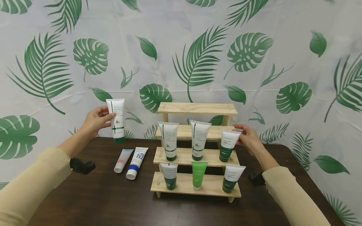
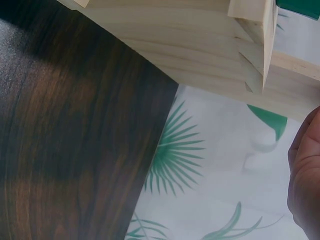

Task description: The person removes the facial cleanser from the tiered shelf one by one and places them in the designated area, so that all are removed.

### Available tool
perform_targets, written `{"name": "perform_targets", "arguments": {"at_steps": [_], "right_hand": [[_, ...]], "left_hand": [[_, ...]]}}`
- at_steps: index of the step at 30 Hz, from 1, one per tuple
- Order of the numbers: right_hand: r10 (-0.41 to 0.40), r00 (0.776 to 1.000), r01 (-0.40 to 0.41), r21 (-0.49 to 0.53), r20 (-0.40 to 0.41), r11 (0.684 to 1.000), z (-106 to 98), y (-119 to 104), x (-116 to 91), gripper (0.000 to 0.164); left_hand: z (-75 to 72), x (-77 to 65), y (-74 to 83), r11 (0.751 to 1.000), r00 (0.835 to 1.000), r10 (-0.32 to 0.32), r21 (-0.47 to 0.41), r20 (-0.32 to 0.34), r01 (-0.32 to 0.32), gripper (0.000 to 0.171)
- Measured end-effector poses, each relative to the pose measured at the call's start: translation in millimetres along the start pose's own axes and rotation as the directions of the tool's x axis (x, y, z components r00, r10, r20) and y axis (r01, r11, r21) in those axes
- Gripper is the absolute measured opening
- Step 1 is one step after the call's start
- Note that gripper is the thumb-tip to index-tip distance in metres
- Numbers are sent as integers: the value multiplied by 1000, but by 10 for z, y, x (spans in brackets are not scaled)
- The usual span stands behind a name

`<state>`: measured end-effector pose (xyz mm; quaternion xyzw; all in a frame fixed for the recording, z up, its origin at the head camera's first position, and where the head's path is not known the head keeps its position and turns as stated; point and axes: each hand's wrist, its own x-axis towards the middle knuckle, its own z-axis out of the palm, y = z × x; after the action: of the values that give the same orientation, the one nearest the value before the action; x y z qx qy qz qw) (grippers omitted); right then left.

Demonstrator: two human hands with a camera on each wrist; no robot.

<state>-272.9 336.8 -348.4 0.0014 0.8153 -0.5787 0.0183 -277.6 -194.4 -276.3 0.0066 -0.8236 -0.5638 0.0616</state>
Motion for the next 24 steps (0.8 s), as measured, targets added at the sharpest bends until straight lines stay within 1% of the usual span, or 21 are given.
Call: {"name": "perform_targets", "arguments": {"at_steps": [4, 8, 11, 14, 18, 24], "right_hand": [[-1, 1000, 1, 15, 3, 1000, 6, -9, -3, 53], [3, 1000, -3, 3, 8, 1000, 2, -13, -6, 54], [8, 1000, -8, -5, 10, 1000, -2, -15, -6, 54], [7, 1000, -7, 2, 9, 1000, -5, -14, -4, 53], [7, 1000, -7, 4, 2, 1000, -6, -18, 0, 52], [10, 1000, -10, -3, -2, 1000, 2, -16, 4, 52]], "left_hand": [[-75, -9, -232, 999, 999, -38, 36, -1, 38, 52], [-133, -27, -461, 996, 997, -73, 57, 33, 71, 54], [-171, -50, -617, 991, 993, -96, 95, 63, 90, 55], [-197, -72, -759, 981, 986, -148, 139, 77, 137, 54], [-211, -103, -945, 959, 970, -229, 188, 85, 210, 52], [-212, -144, -1178, 923, 952, -296, 280, 80, 263, 51]]}}
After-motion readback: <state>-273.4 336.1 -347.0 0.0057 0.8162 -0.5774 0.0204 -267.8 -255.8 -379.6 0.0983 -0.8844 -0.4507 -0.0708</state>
